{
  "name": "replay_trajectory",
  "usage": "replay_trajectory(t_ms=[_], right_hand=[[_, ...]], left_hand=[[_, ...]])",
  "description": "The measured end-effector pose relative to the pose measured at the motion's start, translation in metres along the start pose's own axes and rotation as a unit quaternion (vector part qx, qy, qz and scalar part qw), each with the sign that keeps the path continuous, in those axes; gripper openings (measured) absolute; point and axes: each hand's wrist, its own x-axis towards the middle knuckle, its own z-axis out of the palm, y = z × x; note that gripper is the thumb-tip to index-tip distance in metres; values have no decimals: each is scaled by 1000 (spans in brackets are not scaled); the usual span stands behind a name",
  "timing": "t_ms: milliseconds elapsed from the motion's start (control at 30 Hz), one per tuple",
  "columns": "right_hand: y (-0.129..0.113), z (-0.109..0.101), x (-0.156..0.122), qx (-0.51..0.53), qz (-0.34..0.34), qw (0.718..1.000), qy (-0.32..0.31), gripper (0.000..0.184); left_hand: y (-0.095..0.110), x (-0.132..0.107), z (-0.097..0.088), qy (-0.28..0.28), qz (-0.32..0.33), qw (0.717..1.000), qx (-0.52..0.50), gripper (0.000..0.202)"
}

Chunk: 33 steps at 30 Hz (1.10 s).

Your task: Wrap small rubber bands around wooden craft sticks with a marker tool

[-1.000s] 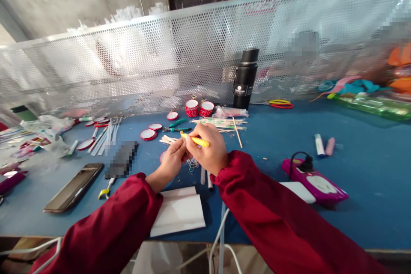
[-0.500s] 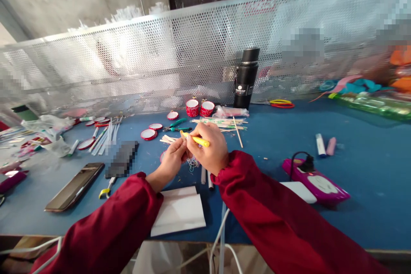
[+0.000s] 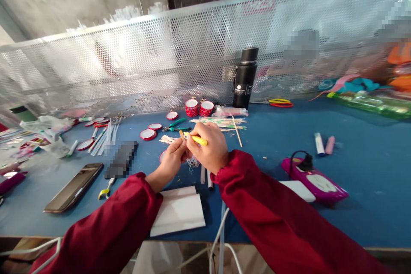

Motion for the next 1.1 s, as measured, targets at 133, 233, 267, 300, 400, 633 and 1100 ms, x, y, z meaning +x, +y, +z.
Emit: replay_trajectory(t_ms=[133,233,267,300,400,633,1100], right_hand=[[2,-1,1,5,3,1000,20,19],[0,-2,1,16,-9,1000,20,18],[-2,-2,0,18,-11,1000,18,17],[-3,-2,0,20,-12,1000,15,17],[-6,-2,-1,23,-6,1000,3,17],[-5,0,-1,16,-8,1000,-3,17],[-6,-3,1,24,-7,1000,9,17]], left_hand=[[3,-1,0,-4,2,1000,2,47],[0,-1,-1,-4,5,1000,1,48],[-1,-1,-1,-4,9,1000,0,49],[-2,0,-2,-5,13,1000,1,50],[-4,0,-2,-5,15,1000,8,51],[-1,0,1,0,8,1000,3,49],[0,-1,0,1,7,1000,4,50]])
